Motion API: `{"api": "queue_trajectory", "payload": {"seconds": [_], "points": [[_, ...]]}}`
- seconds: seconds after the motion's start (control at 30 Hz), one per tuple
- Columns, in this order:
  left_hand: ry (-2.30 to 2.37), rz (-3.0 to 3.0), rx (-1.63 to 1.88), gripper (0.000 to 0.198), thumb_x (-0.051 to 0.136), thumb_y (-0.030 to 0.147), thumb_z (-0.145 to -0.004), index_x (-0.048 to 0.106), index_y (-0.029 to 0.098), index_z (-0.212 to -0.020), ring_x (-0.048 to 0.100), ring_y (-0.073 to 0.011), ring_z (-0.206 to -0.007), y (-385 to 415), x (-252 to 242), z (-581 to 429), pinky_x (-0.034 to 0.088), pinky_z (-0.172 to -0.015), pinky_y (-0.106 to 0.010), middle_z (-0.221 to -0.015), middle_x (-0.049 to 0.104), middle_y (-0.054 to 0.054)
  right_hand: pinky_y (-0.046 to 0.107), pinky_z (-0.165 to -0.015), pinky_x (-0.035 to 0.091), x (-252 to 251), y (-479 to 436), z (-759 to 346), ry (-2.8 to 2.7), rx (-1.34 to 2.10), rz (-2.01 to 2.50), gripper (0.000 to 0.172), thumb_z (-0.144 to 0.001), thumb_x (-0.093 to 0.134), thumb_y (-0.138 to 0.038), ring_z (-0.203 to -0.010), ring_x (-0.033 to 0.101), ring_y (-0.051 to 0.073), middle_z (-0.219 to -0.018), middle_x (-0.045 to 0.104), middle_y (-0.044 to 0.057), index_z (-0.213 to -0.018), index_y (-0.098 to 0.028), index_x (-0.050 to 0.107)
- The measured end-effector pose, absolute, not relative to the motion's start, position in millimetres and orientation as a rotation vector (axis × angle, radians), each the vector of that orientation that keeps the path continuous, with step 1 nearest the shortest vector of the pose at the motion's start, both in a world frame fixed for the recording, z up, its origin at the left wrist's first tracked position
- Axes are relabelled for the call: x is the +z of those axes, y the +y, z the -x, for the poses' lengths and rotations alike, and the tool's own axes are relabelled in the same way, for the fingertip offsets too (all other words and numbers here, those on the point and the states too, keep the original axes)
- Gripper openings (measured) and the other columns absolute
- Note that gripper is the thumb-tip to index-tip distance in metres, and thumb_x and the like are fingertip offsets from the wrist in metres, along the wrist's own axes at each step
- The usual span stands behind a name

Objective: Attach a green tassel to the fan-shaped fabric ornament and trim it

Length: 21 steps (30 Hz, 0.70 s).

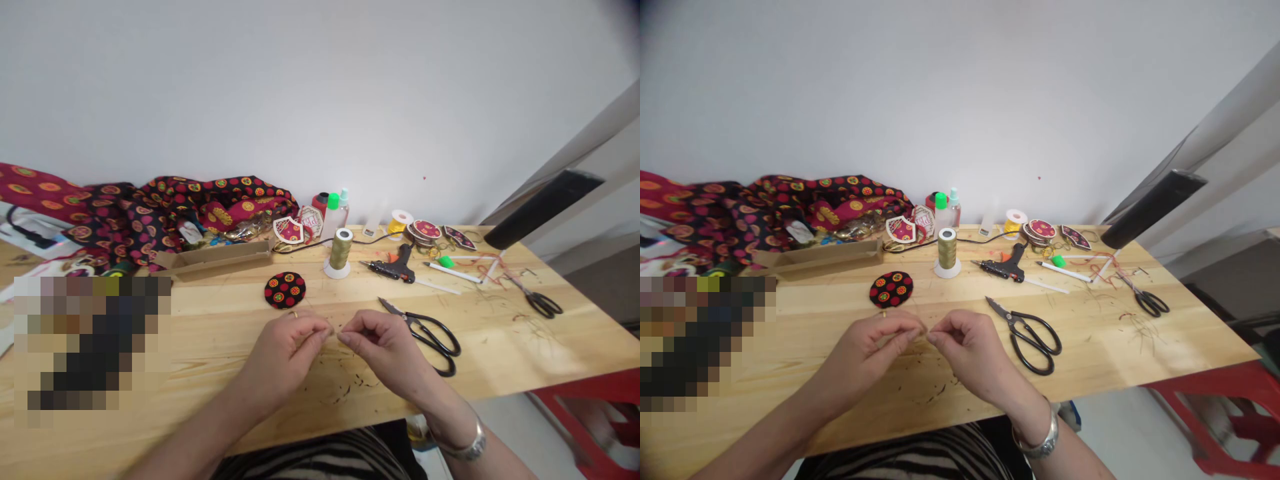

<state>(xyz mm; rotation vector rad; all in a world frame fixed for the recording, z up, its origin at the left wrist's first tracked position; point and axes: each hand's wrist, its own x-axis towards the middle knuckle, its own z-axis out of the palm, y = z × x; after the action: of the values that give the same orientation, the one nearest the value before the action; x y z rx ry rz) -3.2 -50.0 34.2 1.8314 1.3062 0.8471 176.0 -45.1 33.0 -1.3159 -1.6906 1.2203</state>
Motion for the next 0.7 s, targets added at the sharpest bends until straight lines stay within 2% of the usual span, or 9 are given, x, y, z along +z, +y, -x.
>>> {"api": "queue_trajectory", "payload": {"seconds": [0.07, 0.13, 0.23, 0.3, 0.4, 0.47, 0.57, 0.7], "points": [[1.452, -1.877, 1.080, 0.021, 0.055, 0.024, -0.082, 0.070, 0.021, -0.095, 0.058, -0.0218, -0.099, -51, 35, 7, 0.040, -0.090, -0.032, -0.103, 0.068, -0.007, 0.020, -0.048, 0.035, 35, -43, -177, -1.653, 1.229, 1.336, 0.019, -0.077, 0.060, -0.026, -0.050, 0.043, 0.008, -0.054, 0.053, -0.004, -0.061, -0.015, 0.059], [1.601, -1.841, 1.271, 0.021, 0.057, 0.024, -0.080, 0.070, 0.021, -0.097, 0.056, -0.0218, -0.100, -55, 40, 10, 0.039, -0.092, -0.032, -0.104, 0.066, -0.006, 0.020, -0.047, 0.035, 36, -41, -178, -1.608, 1.234, 1.351, 0.020, -0.076, 0.060, -0.027, -0.049, 0.041, 0.008, -0.053, 0.051, -0.004, -0.060, -0.016, 0.058], [1.575, -1.596, 1.119, 0.015, 0.059, 0.029, -0.079, 0.071, 0.021, -0.074, 0.058, -0.0165, -0.069, -64, 47, 9, 0.044, -0.067, -0.026, -0.071, 0.066, -0.001, 0.020, -0.046, 0.034, 34, -39, -177, -1.587, 1.208, 1.363, 0.019, -0.076, 0.060, -0.028, -0.048, 0.040, 0.008, -0.051, 0.050, -0.004, -0.061, -0.016, 0.057], [1.411, -1.349, 0.855, 0.027, 0.059, 0.035, -0.078, 0.067, 0.019, -0.059, 0.048, -0.0120, -0.051, -70, 46, 3, 0.037, -0.051, -0.023, -0.052, 0.057, 0.001, 0.020, -0.046, 0.035, 31, -40, -175, -1.606, 1.158, 1.361, 0.018, -0.076, 0.059, -0.026, -0.049, 0.042, 0.009, -0.052, 0.051, -0.003, -0.061, -0.016, 0.058], [1.193, -0.937, 0.732, 0.033, 0.058, 0.042, -0.079, 0.066, 0.016, -0.060, 0.032, -0.0067, -0.041, -73, 37, -10, 0.023, -0.041, -0.020, -0.043, 0.044, 0.005, 0.021, -0.049, 0.037, 29, -45, -173, -1.675, 1.069, 1.348, 0.015, -0.078, 0.058, -0.022, -0.052, 0.047, 0.010, -0.056, 0.057, -0.001, -0.064, -0.016, 0.060], [1.081, -0.701, 0.764, 0.028, 0.063, 0.041, -0.076, 0.068, 0.015, -0.069, 0.029, -0.0048, -0.041, -72, 29, -17, 0.018, -0.039, -0.018, -0.046, 0.041, 0.007, 0.021, -0.050, 0.038, 28, -51, -171, -1.738, 1.000, 1.329, 0.015, -0.080, 0.056, -0.020, -0.053, 0.050, 0.010, -0.059, 0.060, 0.000, -0.067, -0.016, 0.061], [0.985, -0.489, 0.844, 0.022, 0.072, 0.034, -0.069, 0.070, 0.014, -0.079, 0.032, -0.0026, -0.043, -68, 22, -22, 0.015, -0.037, -0.015, -0.055, 0.045, 0.006, 0.021, -0.052, 0.038, 27, -61, -168, -1.822, 0.856, 1.304, 0.016, -0.081, 0.055, -0.017, -0.054, 0.050, 0.010, -0.060, 0.057, -0.001, -0.066, -0.017, 0.059], [0.986, -0.438, 0.943, 0.018, 0.073, 0.027, -0.069, 0.071, 0.011, -0.077, 0.034, -0.0009, -0.043, -65, 19, -21, 0.017, -0.035, -0.012, -0.061, 0.051, 0.003, 0.020, -0.054, 0.037, 23, -72, -165, -1.878, 0.790, 1.252, 0.016, -0.081, 0.053, -0.012, -0.055, 0.049, 0.009, -0.061, 0.054, -0.002, -0.066, -0.017, 0.056]]}}
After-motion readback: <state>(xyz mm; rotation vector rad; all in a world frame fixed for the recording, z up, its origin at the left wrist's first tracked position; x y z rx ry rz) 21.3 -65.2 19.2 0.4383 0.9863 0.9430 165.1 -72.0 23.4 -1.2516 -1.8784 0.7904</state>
